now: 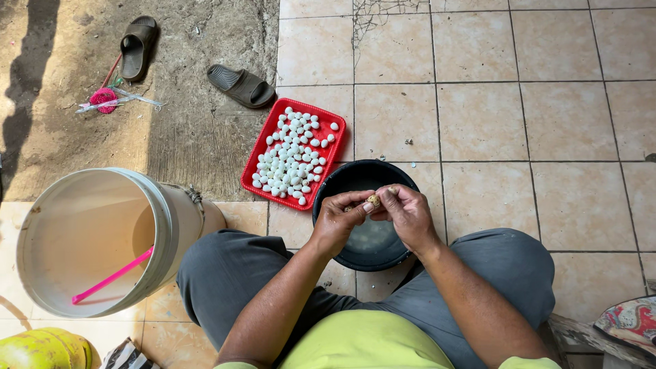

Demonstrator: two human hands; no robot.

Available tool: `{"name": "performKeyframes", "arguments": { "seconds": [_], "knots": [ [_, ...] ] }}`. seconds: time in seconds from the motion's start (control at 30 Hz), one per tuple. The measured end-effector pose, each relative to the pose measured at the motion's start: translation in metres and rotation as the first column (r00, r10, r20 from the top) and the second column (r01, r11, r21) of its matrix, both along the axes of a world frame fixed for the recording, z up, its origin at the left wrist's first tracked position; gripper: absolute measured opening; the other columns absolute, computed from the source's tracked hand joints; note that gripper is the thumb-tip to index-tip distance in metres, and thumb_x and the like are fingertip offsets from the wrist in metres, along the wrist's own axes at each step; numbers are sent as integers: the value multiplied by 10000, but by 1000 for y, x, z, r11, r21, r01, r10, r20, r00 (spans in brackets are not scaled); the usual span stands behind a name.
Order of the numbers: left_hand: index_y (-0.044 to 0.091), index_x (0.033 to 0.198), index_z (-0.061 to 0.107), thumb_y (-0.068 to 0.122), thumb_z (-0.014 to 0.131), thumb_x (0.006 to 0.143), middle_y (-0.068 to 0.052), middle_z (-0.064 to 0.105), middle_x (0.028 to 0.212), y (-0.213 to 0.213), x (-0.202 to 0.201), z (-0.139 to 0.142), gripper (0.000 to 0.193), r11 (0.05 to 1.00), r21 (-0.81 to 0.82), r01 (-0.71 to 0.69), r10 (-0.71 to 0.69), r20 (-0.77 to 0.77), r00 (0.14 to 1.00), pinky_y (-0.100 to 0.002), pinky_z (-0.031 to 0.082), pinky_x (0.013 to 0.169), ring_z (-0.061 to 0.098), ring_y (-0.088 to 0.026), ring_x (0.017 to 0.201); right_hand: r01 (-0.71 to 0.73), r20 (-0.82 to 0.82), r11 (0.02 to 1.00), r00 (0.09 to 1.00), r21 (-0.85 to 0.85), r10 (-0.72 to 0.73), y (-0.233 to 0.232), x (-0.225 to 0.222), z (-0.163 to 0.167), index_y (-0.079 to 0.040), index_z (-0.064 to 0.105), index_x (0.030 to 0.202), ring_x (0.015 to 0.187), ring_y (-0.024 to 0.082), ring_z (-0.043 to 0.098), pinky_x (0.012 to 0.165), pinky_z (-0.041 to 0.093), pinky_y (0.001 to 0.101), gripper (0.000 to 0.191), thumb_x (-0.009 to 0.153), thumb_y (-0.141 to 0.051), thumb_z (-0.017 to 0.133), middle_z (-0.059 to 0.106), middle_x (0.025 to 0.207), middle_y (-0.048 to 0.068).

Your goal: The person sits on the floor and peels the shell off small boiled eggs one at a time, dipping each egg in a black water bowl and rubbing the shell off by hand. Peeled eggs are placed on a red tray beside the bowl, and shell fragments drop into the water.

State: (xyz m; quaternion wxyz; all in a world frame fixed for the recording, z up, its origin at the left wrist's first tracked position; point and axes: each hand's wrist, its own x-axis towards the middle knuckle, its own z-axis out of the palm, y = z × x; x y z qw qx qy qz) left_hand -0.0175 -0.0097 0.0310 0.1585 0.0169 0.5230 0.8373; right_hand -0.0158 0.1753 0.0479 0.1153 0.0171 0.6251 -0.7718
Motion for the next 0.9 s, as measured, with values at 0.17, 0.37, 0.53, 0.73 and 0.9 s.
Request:
{"name": "performKeyframes", "arguments": {
  "seconds": [0.17, 0.37, 0.53, 0.73, 0.9],
  "knots": [
    [2, 1231, 727, 89, 735, 972, 7, 667, 879, -5, -6, -2, 274, 995, 103, 8, -23, 146, 989, -239, 442, 630, 527, -67, 713, -277, 158, 303, 918, 912, 364, 9, -3, 21, -113, 726, 1206, 971, 299, 709, 825, 563, 457, 458, 956, -456, 554, 712, 1121, 109],
    [38, 1295, 655, 113, 663, 989, 23, 671, 950, -8, -8, -3, 315, 962, 272, -25, -67, 324, 944, -241, 455, 647, 529, -70, 708, 229, -422, 450, 816, 863, 395, -3, 1, 34, -73, 761, 1032, 1023, 330, 713, 849, 583, 416, 164, 938, -180, 678, 746, 1129, 146],
    [23, 1277, 698, 134, 714, 984, 19, 646, 909, -7, -4, -7, 314, 995, 101, 26, -44, 185, 982, -227, 447, 649, 524, -59, 740, 194, -483, 731, 851, 655, 207, -5, 3, 49, -8, 705, 1067, 838, 228, 764, 712, 606, 321, 160, 914, -43, 733, 747, 1007, 135],
    [19, 1236, 732, 161, 749, 953, 20, 667, 851, -1, 1, -10, 317, 984, -178, 25, -16, 55, 998, -217, 476, 616, 540, -42, 709, 210, -489, 682, 838, 701, 244, -10, 4, 50, -8, 699, 1060, 827, 243, 758, 690, 603, 328, 158, 905, -15, 723, 750, 962, 144],
    [16, 1242, 740, 162, 755, 949, 22, 652, 792, 5, 1, -9, 328, 983, -182, 8, -1, 41, 999, -216, 455, 576, 526, -43, 659, 200, -460, 686, 861, 700, 218, -6, 4, 46, -12, 667, 1065, 812, 256, 769, 669, 606, 340, 165, 906, -8, 714, 742, 924, 142]
  ]
}}
